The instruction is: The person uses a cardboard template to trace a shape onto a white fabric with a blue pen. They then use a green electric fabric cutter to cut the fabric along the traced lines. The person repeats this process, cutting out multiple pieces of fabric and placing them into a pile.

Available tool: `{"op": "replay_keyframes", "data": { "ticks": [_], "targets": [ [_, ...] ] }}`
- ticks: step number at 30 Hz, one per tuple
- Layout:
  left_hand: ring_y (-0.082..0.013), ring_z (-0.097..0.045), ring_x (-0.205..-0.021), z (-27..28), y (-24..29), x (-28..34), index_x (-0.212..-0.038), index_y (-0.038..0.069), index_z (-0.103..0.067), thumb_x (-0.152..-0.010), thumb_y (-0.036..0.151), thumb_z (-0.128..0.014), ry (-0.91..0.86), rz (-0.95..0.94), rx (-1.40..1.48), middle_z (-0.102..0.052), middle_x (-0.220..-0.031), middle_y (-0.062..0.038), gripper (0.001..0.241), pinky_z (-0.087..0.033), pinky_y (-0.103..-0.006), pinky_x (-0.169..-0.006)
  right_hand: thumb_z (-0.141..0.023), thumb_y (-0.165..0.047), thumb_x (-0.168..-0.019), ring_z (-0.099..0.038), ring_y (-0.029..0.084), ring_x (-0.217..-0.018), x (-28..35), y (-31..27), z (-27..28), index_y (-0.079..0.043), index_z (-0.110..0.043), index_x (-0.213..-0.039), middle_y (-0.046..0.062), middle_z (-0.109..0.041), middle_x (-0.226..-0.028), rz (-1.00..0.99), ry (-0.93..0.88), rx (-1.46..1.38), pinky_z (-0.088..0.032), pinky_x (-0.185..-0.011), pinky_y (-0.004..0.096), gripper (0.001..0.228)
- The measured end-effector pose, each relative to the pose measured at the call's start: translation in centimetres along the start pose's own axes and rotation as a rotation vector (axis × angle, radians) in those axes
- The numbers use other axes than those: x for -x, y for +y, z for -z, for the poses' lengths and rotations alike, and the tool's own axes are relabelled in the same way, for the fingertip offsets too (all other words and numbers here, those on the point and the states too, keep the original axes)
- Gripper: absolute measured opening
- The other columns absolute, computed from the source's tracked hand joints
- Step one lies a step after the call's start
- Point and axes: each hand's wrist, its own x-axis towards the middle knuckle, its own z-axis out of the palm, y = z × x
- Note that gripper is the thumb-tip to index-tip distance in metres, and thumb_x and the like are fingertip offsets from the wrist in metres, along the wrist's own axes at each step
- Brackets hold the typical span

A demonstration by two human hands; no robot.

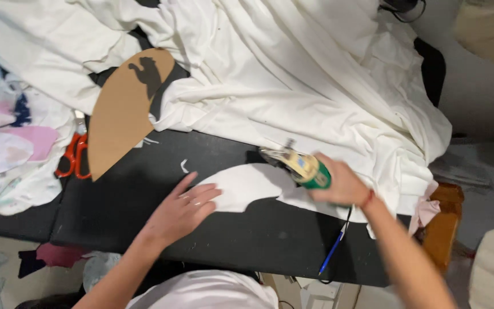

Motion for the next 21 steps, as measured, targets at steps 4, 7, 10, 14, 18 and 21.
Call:
{"op": "replay_keyframes", "data": {
  "ticks": [4, 7, 10, 14, 18, 21],
  "targets": [
    [-0.0189, -0.052, -0.100, 4.6, -0.5, 4.8, -0.076, 0.012, -0.049, -0.088, 0.018, -0.045, 0.029, 0.107, -0.134, -0.053, -0.107, -0.001, 0.014, -0.034, -0.0475, -0.095, -0.075, -0.034, -0.046, -0.058, 0.026, -0.082, 5.0, -1.8, -4.2, -0.017, -0.051, -0.103, 0.010, -0.063, -0.088, -0.336, 0.368, -0.174, -0.045, -0.071, 0.037, 0.064],
    [-0.0178, -0.052, -0.103, 6.7, -0.4, 7.4, -0.079, 0.014, -0.049, -0.087, 0.018, -0.049, -0.032, 0.198, -0.174, -0.053, -0.112, 0.000, 0.009, -0.030, -0.0471, -0.096, -0.072, -0.031, -0.050, -0.057, 0.020, -0.084, 7.0, -3.6, -7.3, -0.017, -0.052, -0.103, 0.002, -0.062, -0.094, -0.491, 0.539, -0.145, -0.044, -0.071, 0.032, 0.058],
    [-0.0194, -0.051, -0.104, 6.5, -1.3, 9.9, -0.086, 0.013, -0.052, -0.075, 0.020, -0.059, -0.123, 0.284, -0.100, -0.053, -0.113, -0.004, 0.015, -0.027, -0.0489, -0.096, -0.070, -0.036, -0.052, -0.054, 0.027, -0.096, 7.3, -4.6, -10.7, -0.015, -0.052, -0.107, 0.006, -0.058, -0.103, -0.579, 0.726, -0.074, -0.042, -0.075, 0.039, 0.061],
    [-0.0198, -0.054, -0.091, 6.3, -2.8, 11.1, -0.089, 0.013, -0.056, -0.077, 0.013, -0.055, -0.110, 0.246, -0.014, -0.056, -0.101, -0.004, 0.012, -0.036, -0.0393, -0.091, -0.074, -0.037, -0.054, -0.052, 0.035, -0.094, 6.3, -5.6, -14.2, -0.006, -0.053, -0.110, 0.016, -0.055, -0.104, -0.676, 0.976, -0.089, -0.040, -0.074, 0.046, 0.067],
    [-0.0206, -0.053, -0.083, 7.8, -4.3, 10.8, -0.081, 0.011, -0.053, -0.075, 0.003, -0.056, -0.069, 0.106, -0.071, -0.056, -0.096, -0.003, 0.011, -0.041, -0.0326, -0.075, -0.078, -0.036, -0.057, -0.054, 0.038, -0.087, 5.7, -4.4, -17.8, 0.000, -0.055, -0.108, 0.020, -0.055, -0.098, -0.554, 1.133, 0.101, -0.044, -0.066, 0.048, 0.067],
    [-0.0152, -0.054, -0.079, 11.3, -7.3, 11.1, -0.075, 0.015, -0.052, -0.082, 0.028, -0.061, 0.017, 0.082, -0.164, -0.058, -0.093, 0.002, 0.018, -0.042, -0.0335, -0.085, -0.082, -0.044, -0.055, -0.056, 0.036, -0.087, 3.7, -2.6, -19.9, 0.001, -0.060, -0.103, 0.018, -0.059, -0.091, -0.461, 1.301, 0.306, -0.045, -0.066, 0.046, 0.069]
  ]
}}
